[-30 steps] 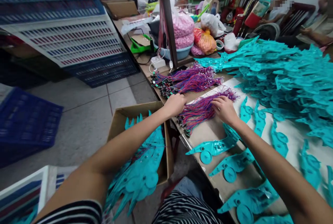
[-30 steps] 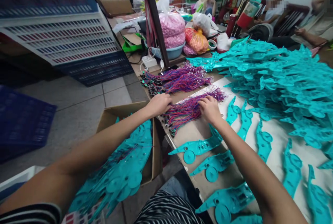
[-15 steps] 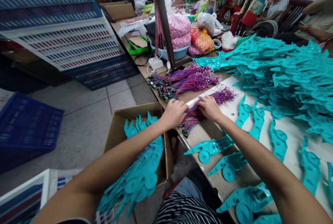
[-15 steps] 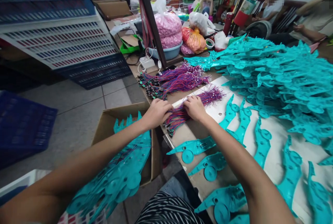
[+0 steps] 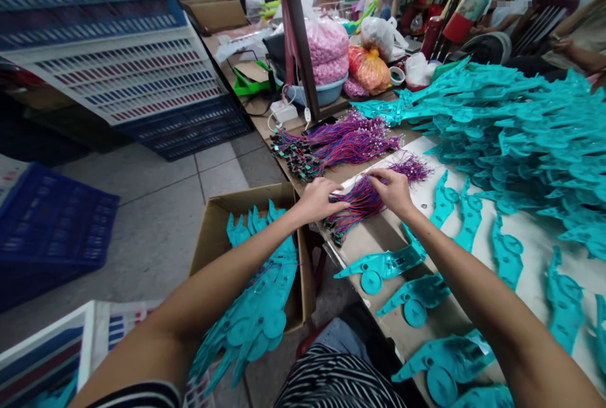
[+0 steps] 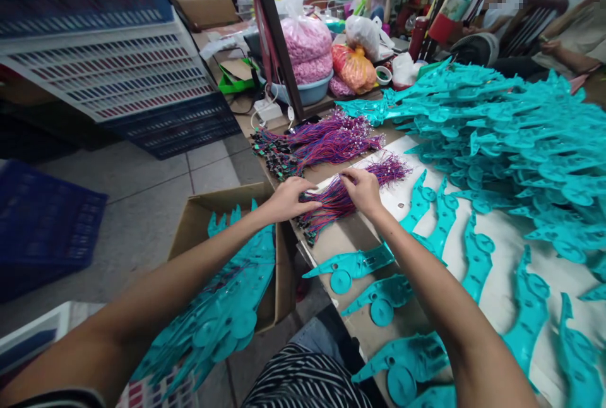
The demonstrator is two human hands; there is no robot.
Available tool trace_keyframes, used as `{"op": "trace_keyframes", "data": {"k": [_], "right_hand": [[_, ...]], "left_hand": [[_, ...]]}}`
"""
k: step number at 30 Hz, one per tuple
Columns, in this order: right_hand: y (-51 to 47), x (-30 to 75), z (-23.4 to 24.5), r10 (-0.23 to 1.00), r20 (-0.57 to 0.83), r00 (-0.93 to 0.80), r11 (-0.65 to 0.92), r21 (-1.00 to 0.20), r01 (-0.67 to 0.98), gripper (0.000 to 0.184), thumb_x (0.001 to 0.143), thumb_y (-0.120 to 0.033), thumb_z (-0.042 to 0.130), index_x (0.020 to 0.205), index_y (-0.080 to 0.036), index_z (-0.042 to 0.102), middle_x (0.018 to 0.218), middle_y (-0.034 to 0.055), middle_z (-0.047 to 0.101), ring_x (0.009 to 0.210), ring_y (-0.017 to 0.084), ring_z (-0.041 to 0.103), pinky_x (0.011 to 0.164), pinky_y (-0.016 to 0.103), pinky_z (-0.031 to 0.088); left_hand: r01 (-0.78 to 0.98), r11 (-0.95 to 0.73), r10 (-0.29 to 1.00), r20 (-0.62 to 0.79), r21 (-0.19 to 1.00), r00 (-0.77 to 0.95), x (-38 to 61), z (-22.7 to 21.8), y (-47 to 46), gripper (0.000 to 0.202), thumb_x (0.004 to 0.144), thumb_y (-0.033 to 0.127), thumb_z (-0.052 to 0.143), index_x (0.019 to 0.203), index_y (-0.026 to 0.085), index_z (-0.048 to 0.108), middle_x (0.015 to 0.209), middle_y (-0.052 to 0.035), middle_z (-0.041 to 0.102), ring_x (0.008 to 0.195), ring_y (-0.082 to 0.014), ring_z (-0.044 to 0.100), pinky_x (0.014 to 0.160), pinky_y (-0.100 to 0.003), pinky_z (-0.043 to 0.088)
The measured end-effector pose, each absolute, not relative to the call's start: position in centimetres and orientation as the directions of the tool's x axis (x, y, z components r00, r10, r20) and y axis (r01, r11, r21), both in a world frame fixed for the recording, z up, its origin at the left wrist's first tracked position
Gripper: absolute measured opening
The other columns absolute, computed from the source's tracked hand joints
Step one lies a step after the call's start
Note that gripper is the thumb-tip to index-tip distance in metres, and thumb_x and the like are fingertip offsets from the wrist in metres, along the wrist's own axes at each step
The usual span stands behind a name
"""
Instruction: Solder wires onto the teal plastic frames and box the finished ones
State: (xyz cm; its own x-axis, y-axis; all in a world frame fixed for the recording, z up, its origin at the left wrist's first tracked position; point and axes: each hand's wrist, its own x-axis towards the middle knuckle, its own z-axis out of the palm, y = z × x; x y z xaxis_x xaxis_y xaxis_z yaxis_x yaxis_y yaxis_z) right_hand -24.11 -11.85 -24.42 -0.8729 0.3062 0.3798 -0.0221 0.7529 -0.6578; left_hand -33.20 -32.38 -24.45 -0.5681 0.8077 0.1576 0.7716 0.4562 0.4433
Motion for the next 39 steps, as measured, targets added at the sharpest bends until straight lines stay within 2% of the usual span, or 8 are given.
{"op": "trace_keyframes", "data": {"k": [4,10,13,19,26,32,35,39], "right_hand": [[-10.0,-24.2,-24.0,0.31,0.395,-0.865,0.756,-0.654,-0.028,0.024,0.084,-0.027,0.06,0.101,-0.021,0.076,0.095,0.0041,0.078,0.087,0.021,0.072,0.087,0.034,0.055],[-2.1,-23.3,-24.1,0.465,0.349,-0.814,0.814,-0.53,0.238,0.033,0.086,-0.022,0.051,0.109,-0.014,0.074,0.105,0.0104,0.076,0.094,0.023,0.071,0.086,0.037,0.056],[-0.4,-22.3,-25.1,0.417,0.29,-0.861,0.848,-0.464,0.255,0.023,0.079,-0.019,0.06,0.094,-0.017,0.078,0.099,0.0101,0.077,0.092,0.025,0.07,0.088,0.04,0.054],[-0.4,-21.5,-26.0,0.375,0.221,-0.9,0.89,-0.356,0.284,0.019,0.079,-0.017,0.061,0.085,-0.021,0.079,0.103,0.0088,0.075,0.096,0.024,0.067,0.093,0.038,0.051],[-1.8,-24.1,-22.9,0.379,0.296,-0.877,0.911,-0.287,0.297,0.033,0.089,-0.023,0.054,0.114,-0.018,0.074,0.113,0.0128,0.071,0.106,0.028,0.06,0.096,0.041,0.045],[-2.9,-26.4,-20.9,0.328,0.272,-0.905,0.93,-0.26,0.259,0.021,0.086,-0.024,0.059,0.087,-0.019,0.079,0.091,0.0096,0.074,0.088,0.024,0.065,0.077,0.032,0.047],[-1.8,-26.2,-19.7,0.396,0.289,-0.871,0.892,-0.345,0.291,0.019,0.085,-0.026,0.063,0.079,-0.016,0.078,0.076,0.0077,0.073,0.076,0.021,0.067,0.067,0.028,0.046],[-1.0,-25.8,-18.9,0.506,0.253,-0.825,0.675,-0.711,0.196,0.034,0.089,-0.034,0.06,0.065,-0.013,0.072,0.052,0.0012,0.064,0.053,0.012,0.058,0.052,0.02,0.044]], "left_hand": [[0.626,0.471,0.745,0.1,0.621,-0.66,-34.1,-23.1,-31.0,0.02,0.086,0.029,0.056,0.078,0.018,0.07,0.083,-0.0061,0.074,0.085,-0.0213,0.067,0.079,-0.031,0.049],[0.079,0.193,0.578,-0.048,0.978,-0.815,-37.3,-18.2,-30.6,0.033,0.088,0.042,0.061,0.069,0.016,0.056,0.058,0.0005,0.058,0.05,-0.0106,0.054,0.056,-0.023,0.045],[-0.033,0.068,0.59,-0.067,0.997,-0.805,-38.3,-15.8,-29.7,0.031,0.091,0.039,0.059,0.071,0.015,0.053,0.068,-0.002,0.063,0.055,-0.0102,0.058,0.059,-0.024,0.049],[0.151,-0.121,0.552,0.193,0.981,-0.811,-39.1,-12.2,-26.9,0.027,0.096,0.037,0.052,0.085,0.014,0.058,0.087,-0.0049,0.068,0.081,-0.0168,0.07,0.068,-0.028,0.056],[0.147,-0.172,0.606,0.222,0.974,-0.764,-37.3,-9.6,-24.5,0.035,0.102,0.039,0.039,0.097,0.012,0.06,0.097,-0.003,0.067,0.098,-0.0225,0.072,0.068,-0.027,0.056],[0.055,-0.252,0.63,0.207,0.966,-0.749,-35.2,-7.9,-25.4,0.022,0.096,0.036,0.056,0.089,0.015,0.06,0.093,-0.0039,0.071,0.098,-0.0228,0.072,0.067,-0.023,0.057],[0.027,-0.27,0.639,0.2,0.962,-0.743,-34.8,-7.9,-26.4,0.019,0.093,0.031,0.061,0.083,0.015,0.06,0.09,-0.0049,0.072,0.092,-0.0214,0.073,0.066,-0.023,0.056],[-0.009,-0.238,0.671,0.157,0.971,-0.725,-34.5,-9.3,-27.2,0.019,0.092,0.027,0.062,0.078,0.014,0.059,0.088,-0.0055,0.072,0.083,-0.0174,0.072,0.066,-0.023,0.055]]}}
